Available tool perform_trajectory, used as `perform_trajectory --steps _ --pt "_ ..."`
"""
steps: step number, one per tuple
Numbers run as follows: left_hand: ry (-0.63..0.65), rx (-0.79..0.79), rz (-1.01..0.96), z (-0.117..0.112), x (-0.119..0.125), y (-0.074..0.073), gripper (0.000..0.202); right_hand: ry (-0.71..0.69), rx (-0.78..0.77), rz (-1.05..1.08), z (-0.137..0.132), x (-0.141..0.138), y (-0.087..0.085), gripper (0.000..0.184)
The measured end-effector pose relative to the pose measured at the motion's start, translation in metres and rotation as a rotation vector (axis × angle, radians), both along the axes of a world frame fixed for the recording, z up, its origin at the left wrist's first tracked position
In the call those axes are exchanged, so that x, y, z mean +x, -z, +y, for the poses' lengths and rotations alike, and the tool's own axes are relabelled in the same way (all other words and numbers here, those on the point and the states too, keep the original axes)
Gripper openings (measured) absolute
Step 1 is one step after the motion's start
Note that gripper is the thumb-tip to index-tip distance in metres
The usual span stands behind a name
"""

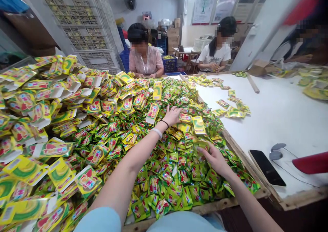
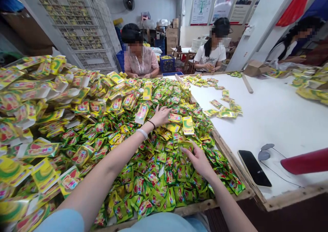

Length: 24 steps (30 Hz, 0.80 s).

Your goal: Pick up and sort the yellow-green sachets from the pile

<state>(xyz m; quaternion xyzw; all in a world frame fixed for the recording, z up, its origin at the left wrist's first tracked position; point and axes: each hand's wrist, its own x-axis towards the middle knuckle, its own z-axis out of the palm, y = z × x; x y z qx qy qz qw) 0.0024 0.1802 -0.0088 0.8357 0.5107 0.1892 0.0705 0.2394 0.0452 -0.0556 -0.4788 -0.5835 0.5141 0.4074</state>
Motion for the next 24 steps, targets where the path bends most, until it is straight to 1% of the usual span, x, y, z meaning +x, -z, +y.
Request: perform_trajectory --steps 1,2,4,6,8,9,10,11,13,14,15,16,17,18,19,20,21,22,23,24 --pt "0.016 0.008 0.011 -0.005 0.0 -0.001 0.068 0.046 -0.021 0.072 0.005 0.004 -0.002 0.023" --pt "0.041 0.018 0.021 -0.014 -0.002 -0.004 0.068 0.088 -0.036 0.134 0.01 0.007 -0.005 0.023" --pt "0.123 0.036 0.033 -0.045 -0.009 -0.012 0.073 0.126 -0.062 0.222 0.019 0.01 -0.011 0.023" --pt "0.226 0.033 0.021 -0.086 -0.02 -0.021 0.079 0.065 -0.122 0.282 0.021 0.003 -0.016 0.025" --pt "0.283 -0.007 -0.052 -0.126 -0.033 -0.027 0.081 -0.049 -0.22 0.342 0.017 -0.015 -0.017 0.029" --pt "0.275 -0.027 -0.127 -0.144 -0.039 -0.026 0.082 -0.101 -0.266 0.365 0.012 -0.026 -0.017 0.031" --pt "0.238 -0.03 -0.232 -0.16 -0.044 -0.024 0.084 -0.14 -0.302 0.382 0.006 -0.038 -0.016 0.031" --pt "0.17 -0.018 -0.365 -0.173 -0.047 -0.018 0.09 -0.164 -0.327 0.397 -0.002 -0.05 -0.015 0.031" --pt "-0.004 0.005 -0.68 -0.193 -0.048 -0.001 0.108 -0.185 -0.36 0.429 -0.018 -0.073 -0.012 0.03" --pt "-0.076 -0.026 -0.84 -0.2 -0.045 0.009 0.112 -0.195 -0.375 0.441 -0.026 -0.081 -0.012 0.03" --pt "-0.13 -0.094 -0.993 -0.206 -0.04 0.019 0.108 -0.21 -0.391 0.448 -0.034 -0.088 -0.012 0.029" --pt "-0.166 -0.188 -1.132 -0.21 -0.033 0.028 0.095 -0.226 -0.397 0.452 -0.04 -0.093 -0.012 0.028" --pt "-0.199 -0.28 -1.261 -0.213 -0.026 0.035 0.077 -0.241 -0.386 0.449 -0.044 -0.096 -0.014 0.027" --pt "-0.242 -0.343 -1.378 -0.216 -0.019 0.04 0.06 -0.246 -0.354 0.431 -0.046 -0.096 -0.016 0.025" --pt "-0.294 -0.373 -1.477 -0.218 -0.013 0.043 0.048 -0.23 -0.306 0.401 -0.046 -0.094 -0.02 0.023" --pt "-0.332 -0.388 -1.545 -0.22 -0.009 0.043 0.041 -0.19 -0.249 0.365 -0.044 -0.091 -0.025 0.023" --pt "-0.339 -0.409 -1.581 -0.222 -0.007 0.042 0.036 -0.137 -0.189 0.33 -0.041 -0.088 -0.03 0.023" --pt "-0.305 -0.463 -1.574 -0.224 -0.006 0.04 0.031 -0.087 -0.129 0.299 -0.037 -0.084 -0.036 0.023" --pt "-0.244 -0.535 -1.537 -0.226 -0.006 0.038 0.028 -0.053 -0.066 0.275 -0.033 -0.081 -0.043 0.023" --pt "-0.165 -0.615 -1.481 -0.228 -0.006 0.035 0.026 -0.05 0.011 0.259 -0.03 -0.079 -0.049 0.022"
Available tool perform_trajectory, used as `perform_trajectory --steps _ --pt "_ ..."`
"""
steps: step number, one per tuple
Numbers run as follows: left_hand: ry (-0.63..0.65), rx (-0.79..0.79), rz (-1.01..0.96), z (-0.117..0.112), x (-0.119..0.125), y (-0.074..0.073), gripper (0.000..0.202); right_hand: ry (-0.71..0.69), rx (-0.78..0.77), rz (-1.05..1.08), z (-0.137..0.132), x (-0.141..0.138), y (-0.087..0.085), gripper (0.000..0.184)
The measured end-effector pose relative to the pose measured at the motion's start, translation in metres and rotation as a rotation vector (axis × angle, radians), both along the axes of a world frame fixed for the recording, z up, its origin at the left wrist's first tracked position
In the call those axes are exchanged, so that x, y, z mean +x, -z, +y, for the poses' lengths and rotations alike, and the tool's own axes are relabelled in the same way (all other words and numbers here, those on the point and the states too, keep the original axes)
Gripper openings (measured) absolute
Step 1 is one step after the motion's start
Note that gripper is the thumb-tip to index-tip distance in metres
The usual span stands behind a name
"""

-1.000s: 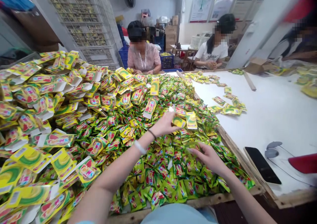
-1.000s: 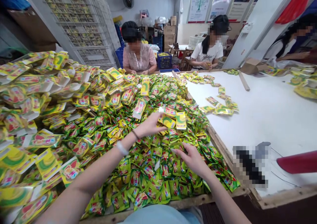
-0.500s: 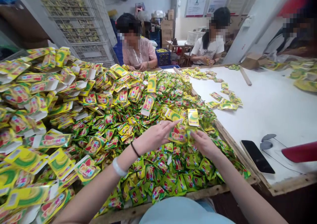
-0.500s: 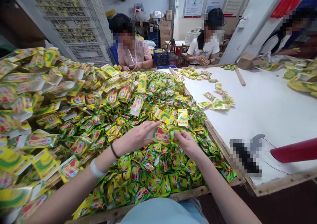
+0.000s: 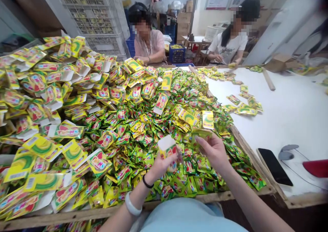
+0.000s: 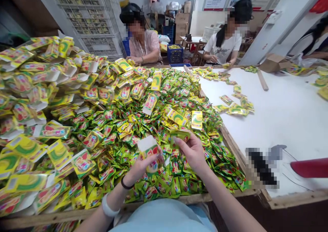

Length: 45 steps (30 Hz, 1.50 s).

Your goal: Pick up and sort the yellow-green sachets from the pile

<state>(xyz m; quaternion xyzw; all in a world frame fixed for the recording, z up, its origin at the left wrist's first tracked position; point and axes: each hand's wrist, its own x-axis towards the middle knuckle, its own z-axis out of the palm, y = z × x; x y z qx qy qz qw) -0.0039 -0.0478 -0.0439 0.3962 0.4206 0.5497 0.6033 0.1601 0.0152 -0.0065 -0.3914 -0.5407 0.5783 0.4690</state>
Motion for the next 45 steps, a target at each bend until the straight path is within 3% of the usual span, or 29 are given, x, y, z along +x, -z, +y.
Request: perform_trajectory --steps 3,6,10,13,17,19,21,26,29,31,32,36,37,38,40,42,45 --pt "0.232 0.001 0.07 -0.008 -0.001 -0.007 0.027 -0.169 0.309 -0.097 0.002 -0.003 -0.014 0.014" --pt "0.267 -0.005 0.16 -0.018 0.001 -0.012 0.042 -0.396 0.523 -0.326 -0.007 -0.005 -0.017 0.009" --pt "0.317 -0.023 0.395 -0.032 0.001 -0.013 0.041 -0.631 0.563 -0.688 -0.028 0.007 -0.023 0.021" --pt "0.417 -0.062 0.457 -0.038 0.0 -0.009 0.035 -0.754 0.486 -0.771 -0.038 0.021 -0.028 0.027" --pt "0.505 -0.113 0.418 -0.041 -0.001 -0.003 0.039 -0.635 0.37 -0.608 -0.042 0.032 -0.013 0.021" --pt "0.505 -0.092 0.471 -0.04 0.0 -0.001 0.047 -0.56 0.403 -0.585 -0.044 0.033 0.001 0.014" --pt "0.517 -0.064 0.509 -0.038 0.0 0.0 0.054 -0.57 0.44 -0.606 -0.047 0.032 0.011 0.015" --pt "0.553 -0.05 0.482 -0.027 0.002 0.001 0.059 -0.643 0.355 -0.595 -0.058 0.026 0.009 0.021" --pt "0.572 0.018 0.539 -0.017 0.005 0.0 0.07 -0.679 0.406 -0.609 -0.052 0.031 0.006 0.017" --pt "0.537 0.142 0.609 -0.007 0.004 -0.001 0.084 -0.563 0.511 -0.66 -0.032 0.049 0.005 0.019" --pt "0.484 0.221 0.677 -0.002 0.001 0.0 0.084 -0.431 0.579 -0.709 -0.017 0.062 0.003 0.021" --pt "0.141 0.42 1.229 0.021 -0.021 0.017 0.032 0.475 0.762 -1.075 0.048 0.11 -0.002 0.024" --pt "0.085 0.435 1.366 0.025 -0.027 0.024 0.027 0.559 0.793 -1.141 0.058 0.112 -0.001 0.03" --pt "0.053 0.453 1.476 0.029 -0.032 0.03 0.025 0.553 0.825 -1.177 0.062 0.107 0.004 0.033" --pt "0.03 0.507 1.613 0.035 -0.039 0.042 0.025 0.256 0.865 -1.153 0.057 0.079 0.02 0.03" --pt "-0.013 0.545 1.676 0.04 -0.043 0.049 0.027 -0.162 0.769 -1.081 0.039 0.037 0.044 0.028" --pt "-0.08 0.578 1.71 0.045 -0.046 0.052 0.021 -0.263 0.71 -1.023 0.016 -0.012 0.075 0.024"
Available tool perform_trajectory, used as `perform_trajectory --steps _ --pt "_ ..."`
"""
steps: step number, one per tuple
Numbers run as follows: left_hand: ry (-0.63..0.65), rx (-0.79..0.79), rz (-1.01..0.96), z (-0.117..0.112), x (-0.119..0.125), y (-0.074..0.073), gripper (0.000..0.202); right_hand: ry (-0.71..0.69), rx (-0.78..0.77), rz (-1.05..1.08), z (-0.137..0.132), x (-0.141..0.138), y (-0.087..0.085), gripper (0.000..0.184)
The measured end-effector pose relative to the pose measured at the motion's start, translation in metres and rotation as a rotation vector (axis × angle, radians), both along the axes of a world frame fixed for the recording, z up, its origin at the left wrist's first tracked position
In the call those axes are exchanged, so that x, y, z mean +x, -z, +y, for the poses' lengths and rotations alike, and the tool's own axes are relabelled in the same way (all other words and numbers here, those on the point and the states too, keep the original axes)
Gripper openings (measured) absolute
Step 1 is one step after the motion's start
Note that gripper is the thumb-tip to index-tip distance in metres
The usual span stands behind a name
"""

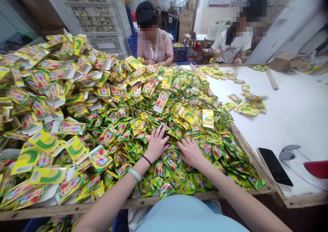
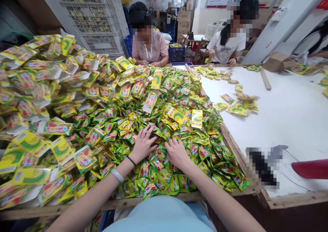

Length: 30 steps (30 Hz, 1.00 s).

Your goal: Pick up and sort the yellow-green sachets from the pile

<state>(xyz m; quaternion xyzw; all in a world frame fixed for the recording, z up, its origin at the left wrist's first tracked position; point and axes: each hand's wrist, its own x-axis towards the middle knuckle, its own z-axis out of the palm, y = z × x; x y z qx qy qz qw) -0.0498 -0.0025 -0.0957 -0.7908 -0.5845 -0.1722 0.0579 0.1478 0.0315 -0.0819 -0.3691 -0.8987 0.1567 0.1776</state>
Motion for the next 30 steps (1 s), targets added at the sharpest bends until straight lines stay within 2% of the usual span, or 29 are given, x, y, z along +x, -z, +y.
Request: perform_trajectory --steps 2,5,7,9,12,14,16,19,23,26,27,29,30 --pt "0.021 0.036 -0.015 0.002 -0.002 -0.002 0.012 0.03 -0.036 0.057 -0.003 -0.01 0.009 0.015" --pt "-0.036 0.094 -0.166 -0.001 -0.003 -0.007 0.016 0.109 -0.102 0.196 0.004 0.001 0.006 0.018" --pt "-0.145 0.106 -0.389 -0.005 -0.002 -0.01 0.018 0.171 -0.152 0.311 0.005 0.015 -0.002 0.024" --pt "-0.203 0.044 -0.654 -0.01 0.0 -0.015 0.022 0.205 -0.216 0.414 0.002 0.026 -0.014 0.027" --pt "-0.154 -0.117 -0.855 -0.016 0.005 -0.027 0.026 0.07 -0.41 0.481 -0.005 0.035 -0.038 0.024" --pt "-0.058 -0.243 -0.829 -0.019 0.007 -0.039 0.026 -0.099 -0.515 0.408 -0.006 0.037 -0.058 0.02" --pt "0.062 -0.392 -0.776 -0.022 0.009 -0.053 0.025 -0.24 -0.538 0.291 -0.002 0.035 -0.074 0.017" --pt "0.172 -0.551 -0.733 -0.027 0.012 -0.07 0.027 -0.346 -0.626 0.185 0.007 0.029 -0.082 0.017" --pt "0.204 -0.659 -0.83 -0.035 0.016 -0.08 0.026 -0.294 -0.848 0.218 0.01 0.027 -0.068 0.023" --pt "0.22 -0.678 -0.828 -0.036 0.022 -0.076 0.035 -0.239 -0.966 0.381 0.004 0.032 -0.059 0.022" --pt "0.235 -0.677 -0.807 -0.034 0.025 -0.074 0.033 -0.23 -0.998 0.427 0.002 0.035 -0.058 0.03" --pt "0.284 -0.684 -0.762 -0.027 0.034 -0.068 0.032 -0.208 -0.988 0.454 -0.002 0.042 -0.057 0.049" --pt "0.316 -0.687 -0.737 -0.021 0.038 -0.065 0.033 -0.186 -0.937 0.426 -0.003 0.046 -0.056 0.049"
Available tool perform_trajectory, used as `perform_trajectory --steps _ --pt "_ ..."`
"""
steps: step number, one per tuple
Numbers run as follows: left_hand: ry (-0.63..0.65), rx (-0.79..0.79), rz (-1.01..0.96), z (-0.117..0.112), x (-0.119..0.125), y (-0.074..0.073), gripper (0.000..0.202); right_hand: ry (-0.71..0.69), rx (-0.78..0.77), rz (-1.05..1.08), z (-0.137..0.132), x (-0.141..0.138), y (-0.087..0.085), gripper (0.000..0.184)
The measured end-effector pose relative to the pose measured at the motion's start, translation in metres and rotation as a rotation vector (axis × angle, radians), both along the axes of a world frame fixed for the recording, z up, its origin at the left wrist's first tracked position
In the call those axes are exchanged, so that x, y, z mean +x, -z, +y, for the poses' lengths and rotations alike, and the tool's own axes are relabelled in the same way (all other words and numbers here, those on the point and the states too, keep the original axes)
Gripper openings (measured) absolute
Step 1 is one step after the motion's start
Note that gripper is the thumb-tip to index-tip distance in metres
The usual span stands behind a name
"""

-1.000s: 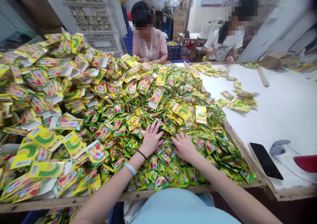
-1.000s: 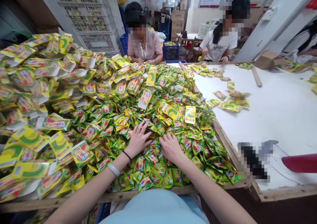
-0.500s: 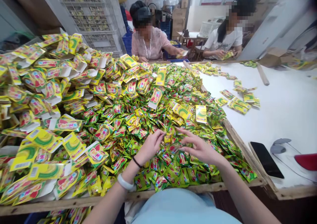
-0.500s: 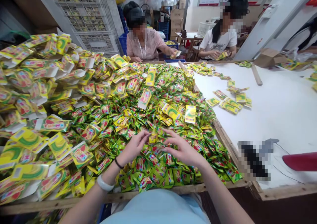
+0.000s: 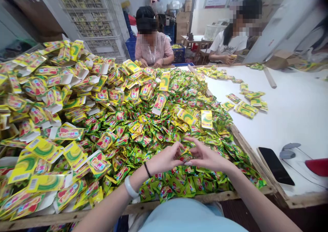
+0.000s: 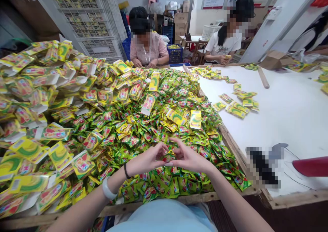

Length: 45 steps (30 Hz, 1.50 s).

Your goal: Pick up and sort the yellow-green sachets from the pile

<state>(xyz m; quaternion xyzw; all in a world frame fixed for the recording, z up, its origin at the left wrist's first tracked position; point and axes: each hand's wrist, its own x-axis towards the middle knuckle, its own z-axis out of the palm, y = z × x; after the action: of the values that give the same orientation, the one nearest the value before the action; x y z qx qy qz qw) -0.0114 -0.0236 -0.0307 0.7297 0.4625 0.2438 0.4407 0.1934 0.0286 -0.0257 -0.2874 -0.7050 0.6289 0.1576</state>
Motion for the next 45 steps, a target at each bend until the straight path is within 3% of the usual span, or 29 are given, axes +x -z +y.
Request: perform_trajectory --steps 3,5,9,12,14,17,19,21,23,25,27,30,32,33,34,36,38,40,42,45 --pt "0.092 0.06 0.058 0.03 0.012 0.004 0.049 0.126 0.226 -0.133 0.001 0.015 0.006 0.022" --pt "0.111 0.226 0.201 0.061 0.016 0.002 0.056 0.277 0.272 -0.144 0.003 0.026 0.014 0.02" --pt "0.042 0.601 0.528 0.136 0.021 -0.004 0.049 0.554 0.05 0.014 0.004 0.043 0.03 0.024" --pt "0.03 0.669 0.638 0.176 0.026 -0.001 0.05 0.63 -0.097 0.122 0.005 0.048 0.033 0.029" --pt "0.035 0.701 0.679 0.185 0.026 0.0 0.044 0.663 -0.151 0.163 0.007 0.049 0.03 0.033" --pt "0.014 0.749 0.702 0.17 0.017 -0.002 0.04 0.692 -0.2 0.21 0.01 0.046 0.023 0.043" --pt "-0.007 0.797 0.673 0.146 0.006 -0.004 0.04 0.672 -0.16 0.243 0.013 0.037 0.02 0.036" --pt "-0.005 0.834 0.57 0.114 -0.004 -0.004 0.041 0.62 -0.048 0.267 0.014 0.021 0.016 0.026" --pt "-0.098 0.796 0.388 0.078 -0.01 0.001 0.046 0.592 0.162 0.248 0.013 0.003 0.011 0.021" --pt "-0.331 0.601 0.115 0.044 -0.011 0.008 0.063 0.592 0.478 0.187 0.009 -0.013 0.006 0.018" --pt "-0.516 0.215 -0.293 0.016 -0.008 0.014 0.075 0.499 0.78 0.103 -0.001 -0.023 0.005 0.019" --pt "-0.459 -0.404 -0.959 -0.007 -0.003 0.015 0.062 0.137 1.004 -0.002 -0.027 -0.026 0.01 0.026" --pt "-0.467 -0.562 -1.238 -0.011 -0.004 0.01 0.045 -0.067 1.029 -0.024 -0.043 -0.023 0.013 0.027" --pt "-0.513 -0.58 -1.31 -0.011 -0.005 0.007 0.038 -0.1 1.018 -0.011 -0.05 -0.021 0.012 0.027" --pt "-0.566 -0.583 -1.347 -0.011 -0.007 0.004 0.033 -0.079 0.99 0.02 -0.053 -0.019 0.008 0.026" --pt "-0.58 -0.609 -1.325 -0.012 -0.011 0.0 0.027 0.101 0.87 0.117 -0.053 -0.017 -0.005 0.023" --pt "-0.437 -0.62 -1.187 -0.017 -0.012 0.0 0.026 0.339 0.691 0.225 -0.043 -0.021 -0.024 0.019" --pt "-0.241 -0.584 -0.992 -0.024 -0.01 0.0 0.028 0.464 0.572 0.312 -0.03 -0.03 -0.041 0.016" --pt "-0.109 -0.529 -0.854 -0.031 -0.007 -0.001 0.031 0.417 0.575 0.345 -0.017 -0.039 -0.053 0.014" --pt "-0.041 -0.505 -0.804 -0.039 -0.009 -0.002 0.039 0.178 0.69 0.245 -0.008 -0.043 -0.059 0.015"
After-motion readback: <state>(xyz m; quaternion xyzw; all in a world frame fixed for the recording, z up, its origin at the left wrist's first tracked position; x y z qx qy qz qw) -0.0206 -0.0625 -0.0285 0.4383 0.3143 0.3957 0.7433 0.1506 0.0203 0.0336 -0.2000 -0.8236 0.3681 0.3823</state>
